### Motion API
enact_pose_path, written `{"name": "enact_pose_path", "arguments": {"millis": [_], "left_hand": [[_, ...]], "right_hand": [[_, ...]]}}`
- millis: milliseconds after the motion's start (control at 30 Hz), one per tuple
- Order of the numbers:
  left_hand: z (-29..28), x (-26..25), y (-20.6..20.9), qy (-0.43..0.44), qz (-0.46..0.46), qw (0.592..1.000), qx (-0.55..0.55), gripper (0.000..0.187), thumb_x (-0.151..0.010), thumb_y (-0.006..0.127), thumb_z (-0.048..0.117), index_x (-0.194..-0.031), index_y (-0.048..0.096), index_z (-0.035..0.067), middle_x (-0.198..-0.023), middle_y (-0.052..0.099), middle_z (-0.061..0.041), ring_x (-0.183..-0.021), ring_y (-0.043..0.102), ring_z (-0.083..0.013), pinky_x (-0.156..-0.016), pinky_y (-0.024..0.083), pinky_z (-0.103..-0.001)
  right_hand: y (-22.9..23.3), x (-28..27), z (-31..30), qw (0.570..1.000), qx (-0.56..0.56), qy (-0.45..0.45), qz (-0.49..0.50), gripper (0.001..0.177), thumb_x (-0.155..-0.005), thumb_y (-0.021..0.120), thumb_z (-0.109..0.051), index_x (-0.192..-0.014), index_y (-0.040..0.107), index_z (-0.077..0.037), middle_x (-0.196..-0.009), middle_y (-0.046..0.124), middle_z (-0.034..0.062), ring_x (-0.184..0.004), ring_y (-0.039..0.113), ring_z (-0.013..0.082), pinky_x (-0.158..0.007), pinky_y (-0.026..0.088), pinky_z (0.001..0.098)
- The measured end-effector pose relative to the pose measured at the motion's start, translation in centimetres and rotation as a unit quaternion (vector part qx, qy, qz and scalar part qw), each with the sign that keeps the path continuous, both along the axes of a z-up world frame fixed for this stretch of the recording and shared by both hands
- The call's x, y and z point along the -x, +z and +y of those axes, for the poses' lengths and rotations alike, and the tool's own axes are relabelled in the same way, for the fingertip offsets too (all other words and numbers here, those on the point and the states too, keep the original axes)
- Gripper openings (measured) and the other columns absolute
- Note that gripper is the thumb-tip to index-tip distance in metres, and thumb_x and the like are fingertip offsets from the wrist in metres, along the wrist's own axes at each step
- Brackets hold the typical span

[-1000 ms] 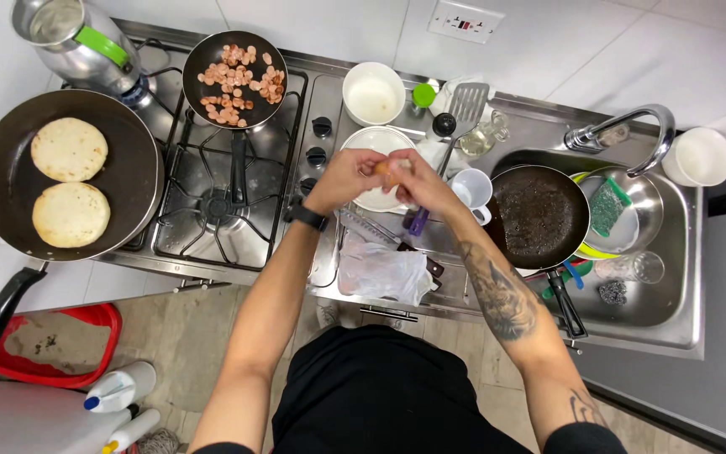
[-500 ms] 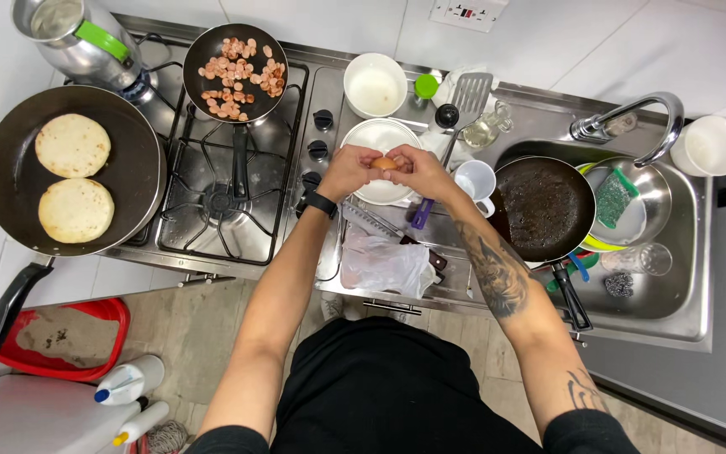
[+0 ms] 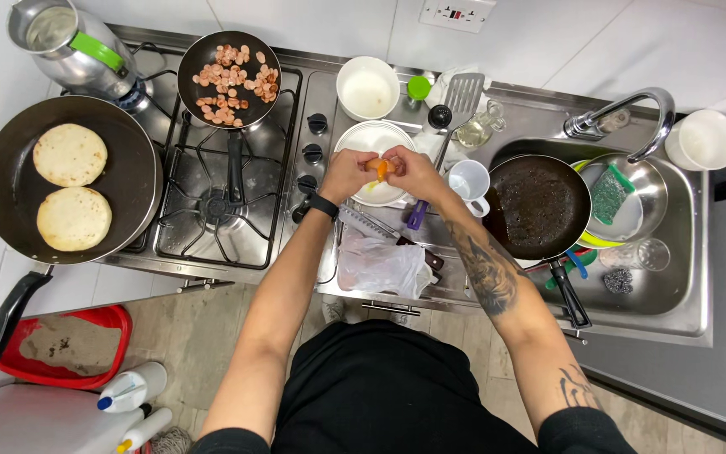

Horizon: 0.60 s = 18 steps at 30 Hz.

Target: The person cracks eggs into a bowl, adds a seasoning by hand, and then stirs pieces of meat in a pan using a spatula.

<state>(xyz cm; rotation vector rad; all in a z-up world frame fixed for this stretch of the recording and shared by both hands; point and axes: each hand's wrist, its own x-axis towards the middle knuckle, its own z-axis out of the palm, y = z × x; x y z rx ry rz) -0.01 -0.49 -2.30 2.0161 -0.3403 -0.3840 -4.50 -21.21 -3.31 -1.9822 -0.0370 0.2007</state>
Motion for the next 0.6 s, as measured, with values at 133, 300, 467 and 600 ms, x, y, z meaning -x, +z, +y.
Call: {"name": "enact_pose_path", "arguments": {"millis": [133,300,467,600], "left_hand": [[0.7,-1.0,-0.2,-0.071,-0.081,0.991,-0.085,0.043,-0.074,0.079,0.023,-0.117,0.079,0.025,-0.073,0.075,-0.007,-0.080,0.076,-0.0272,-0.080,0.059,-0.040],[0.8,-1.6,0.5,-0.194,-0.236,0.929,-0.211,0.036,-0.080,0.074,0.021,-0.116,0.076,0.017,-0.089,0.073,-0.016,-0.090,0.074,-0.0383,-0.081,0.060,-0.049],[0.7,0.8,3.6,-0.233,-0.437,0.812,-0.309,0.015,-0.088,0.063,0.015,-0.098,0.073,0.008,-0.085,0.068,-0.010,-0.088,0.069,-0.0285,-0.072,0.060,-0.036],[1.5,2.2,5.1,-0.238,-0.455,0.797,-0.317,0.016,-0.091,0.060,0.012,-0.097,0.073,0.004,-0.083,0.067,-0.009,-0.089,0.067,-0.0283,-0.070,0.059,-0.036]], "right_hand": [[5.4,1.1,0.5,0.982,0.166,0.085,-0.038,0.047,-0.083,0.076,-0.012,-0.128,0.063,-0.012,-0.105,0.071,0.0153,-0.085,0.070,0.0297,-0.075,0.057,0.0413],[9.7,2.0,1.5,0.915,0.362,0.162,-0.076,0.031,-0.093,0.061,-0.009,-0.124,0.061,-0.013,-0.115,0.061,0.0156,-0.103,0.068,0.0401,-0.084,0.058,0.0478],[7.6,2.1,1.3,0.753,0.527,0.146,-0.365,0.011,-0.098,0.060,-0.014,-0.109,0.059,-0.016,-0.101,0.053,0.0072,-0.093,0.059,0.0273,-0.078,0.052,0.0351],[7.1,3.5,1.0,0.804,0.495,0.095,-0.315,0.013,-0.097,0.062,-0.016,-0.109,0.061,-0.015,-0.094,0.055,0.0083,-0.087,0.062,0.0303,-0.073,0.052,0.0403]]}}
